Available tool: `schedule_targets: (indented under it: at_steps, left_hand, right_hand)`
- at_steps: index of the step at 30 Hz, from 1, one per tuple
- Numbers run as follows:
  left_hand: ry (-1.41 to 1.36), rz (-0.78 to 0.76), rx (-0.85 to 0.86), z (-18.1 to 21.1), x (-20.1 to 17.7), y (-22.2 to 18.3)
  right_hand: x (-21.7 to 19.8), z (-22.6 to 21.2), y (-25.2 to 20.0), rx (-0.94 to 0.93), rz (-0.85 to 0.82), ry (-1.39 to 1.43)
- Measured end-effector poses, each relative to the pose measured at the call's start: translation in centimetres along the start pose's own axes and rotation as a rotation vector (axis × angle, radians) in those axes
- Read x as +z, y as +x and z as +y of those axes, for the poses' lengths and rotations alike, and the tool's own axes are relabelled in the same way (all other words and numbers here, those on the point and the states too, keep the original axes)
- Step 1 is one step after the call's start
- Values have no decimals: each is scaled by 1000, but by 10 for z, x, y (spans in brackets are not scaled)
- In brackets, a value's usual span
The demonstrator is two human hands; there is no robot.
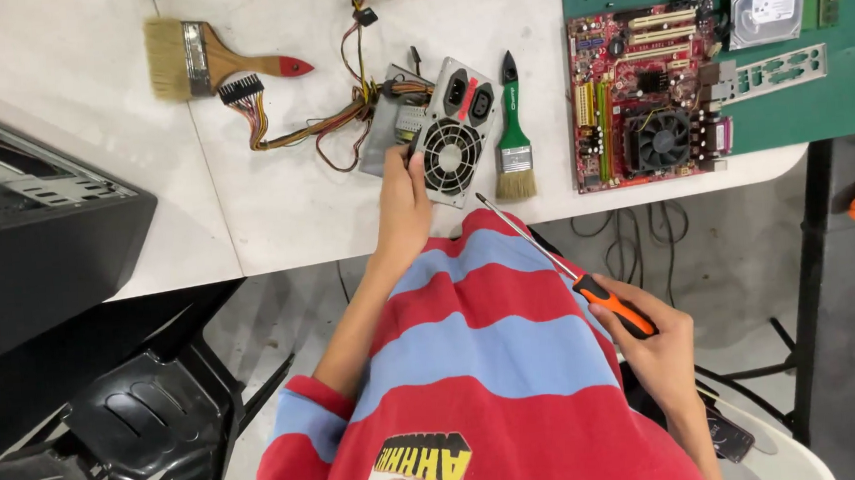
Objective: Disassembling a computer power supply unit using a screwdriver on a repair bench.
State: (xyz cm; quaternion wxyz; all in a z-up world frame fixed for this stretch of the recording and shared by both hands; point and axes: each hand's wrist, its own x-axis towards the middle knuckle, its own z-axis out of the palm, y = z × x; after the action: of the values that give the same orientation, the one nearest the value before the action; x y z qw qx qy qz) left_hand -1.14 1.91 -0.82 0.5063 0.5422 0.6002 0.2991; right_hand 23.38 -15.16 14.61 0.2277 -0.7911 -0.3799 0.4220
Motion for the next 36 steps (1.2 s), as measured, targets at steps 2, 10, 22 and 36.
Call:
schedule_targets:
  at_steps: [2, 10, 22, 36]
  left_hand:
    - [9, 7, 9, -6, 0, -2]
    - [7, 38, -34, -1, 2, -4]
    - [12, 56, -90, 7, 2, -2]
    - [33, 20, -84, 16, 13, -10]
  right_hand:
    - [1, 4, 1, -31, 1, -5]
    - [8, 2, 9, -67, -43, 15]
    - [12, -28, 9, 230, -46, 118]
    - [-8, -25, 0, -576, 151, -1118]
